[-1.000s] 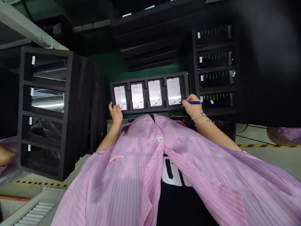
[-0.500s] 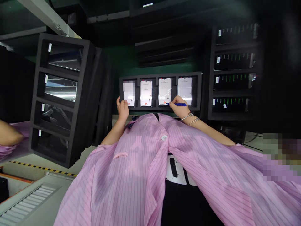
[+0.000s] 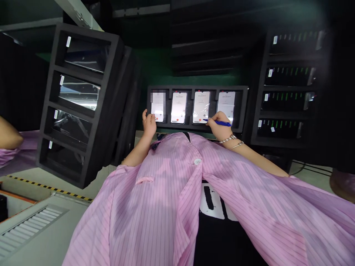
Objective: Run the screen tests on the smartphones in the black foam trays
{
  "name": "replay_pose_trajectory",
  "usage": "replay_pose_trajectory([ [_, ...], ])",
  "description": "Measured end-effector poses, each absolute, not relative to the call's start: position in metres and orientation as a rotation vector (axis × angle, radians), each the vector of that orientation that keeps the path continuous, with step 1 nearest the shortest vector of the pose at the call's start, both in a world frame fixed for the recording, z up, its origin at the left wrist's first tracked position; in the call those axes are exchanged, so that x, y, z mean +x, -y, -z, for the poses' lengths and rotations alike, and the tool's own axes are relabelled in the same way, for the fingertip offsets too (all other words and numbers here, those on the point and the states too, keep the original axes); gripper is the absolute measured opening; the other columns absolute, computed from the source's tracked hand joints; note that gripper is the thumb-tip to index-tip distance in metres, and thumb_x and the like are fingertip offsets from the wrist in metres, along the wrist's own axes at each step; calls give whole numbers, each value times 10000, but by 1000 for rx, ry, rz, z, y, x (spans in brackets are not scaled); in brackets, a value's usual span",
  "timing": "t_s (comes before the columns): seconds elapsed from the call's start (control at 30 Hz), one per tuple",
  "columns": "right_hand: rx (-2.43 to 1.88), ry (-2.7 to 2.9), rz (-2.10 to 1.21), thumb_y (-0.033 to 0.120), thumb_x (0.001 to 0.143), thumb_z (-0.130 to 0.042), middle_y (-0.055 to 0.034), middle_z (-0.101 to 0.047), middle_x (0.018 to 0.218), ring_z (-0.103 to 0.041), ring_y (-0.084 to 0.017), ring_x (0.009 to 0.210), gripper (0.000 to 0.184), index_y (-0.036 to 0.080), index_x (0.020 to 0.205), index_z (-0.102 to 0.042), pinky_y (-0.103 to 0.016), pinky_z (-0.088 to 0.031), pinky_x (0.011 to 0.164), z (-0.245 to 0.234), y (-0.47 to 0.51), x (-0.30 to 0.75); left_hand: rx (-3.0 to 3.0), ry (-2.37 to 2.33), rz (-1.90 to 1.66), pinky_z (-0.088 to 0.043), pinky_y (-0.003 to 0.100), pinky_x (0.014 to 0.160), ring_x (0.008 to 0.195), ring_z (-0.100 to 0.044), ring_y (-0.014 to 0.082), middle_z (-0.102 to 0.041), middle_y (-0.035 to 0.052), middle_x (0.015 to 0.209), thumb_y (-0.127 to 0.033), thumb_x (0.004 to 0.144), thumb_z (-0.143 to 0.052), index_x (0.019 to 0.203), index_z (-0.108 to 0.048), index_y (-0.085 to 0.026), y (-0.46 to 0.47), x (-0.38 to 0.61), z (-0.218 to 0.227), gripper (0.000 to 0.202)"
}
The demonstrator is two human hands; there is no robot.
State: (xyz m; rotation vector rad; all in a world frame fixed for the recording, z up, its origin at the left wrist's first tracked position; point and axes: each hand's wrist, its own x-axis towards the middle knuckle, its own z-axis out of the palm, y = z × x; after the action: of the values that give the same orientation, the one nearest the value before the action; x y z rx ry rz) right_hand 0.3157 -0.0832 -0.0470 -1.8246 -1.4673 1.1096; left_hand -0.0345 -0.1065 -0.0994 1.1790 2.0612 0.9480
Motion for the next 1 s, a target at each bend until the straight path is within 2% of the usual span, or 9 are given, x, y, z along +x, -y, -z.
replay_pose_trajectory([
  [0.2,-1588,1630,-1295,354,825,-634,11,-570,709,-562,-211,728,213,270,749,-453,-351,-448,704,44,84,253,1110,-2005,-932,-404,371,1246,1422,-535,244,-448,121,1626,-373,1034,-535,817,-640,-203,108,-38,90,295],
  [0.4,-1694,1701,-1301,318,809,-627,15,-557,695,-514,-198,693,203,261,723,-452,-346,-401,700,47,81,230,1005,-1983,-887,-350,366,1276,1463,-501,223,-529,123,1577,-242,1055,-484,841,-642,-197,110,-44,85,270],
  [0.53,-1714,1758,-1258,295,811,-623,15,-541,673,-506,-199,671,205,265,722,-440,-346,-398,688,45,81,228,973,-1976,-892,-317,353,1291,1497,-469,215,-543,108,1565,-277,1069,-486,847,-643,-198,110,-45,89,283],
  [0.8,-1714,1790,-1207,296,792,-611,16,-526,643,-499,-202,653,198,269,712,-433,-343,-387,652,46,82,235,984,-1931,-904,-354,339,1268,1464,-509,227,-561,103,1540,-394,1069,-496,856,-658,-200,111,-46,96,330],
  [1.0,-1575,1781,-1279,364,818,-631,13,-578,710,-546,-198,699,209,264,740,-464,-346,-423,688,35,80,210,933,-1889,-940,-356,360,1274,1468,-509,203,-572,81,1545,-308,1064,-489,848,-677,-205,112,-46,97,304],
])
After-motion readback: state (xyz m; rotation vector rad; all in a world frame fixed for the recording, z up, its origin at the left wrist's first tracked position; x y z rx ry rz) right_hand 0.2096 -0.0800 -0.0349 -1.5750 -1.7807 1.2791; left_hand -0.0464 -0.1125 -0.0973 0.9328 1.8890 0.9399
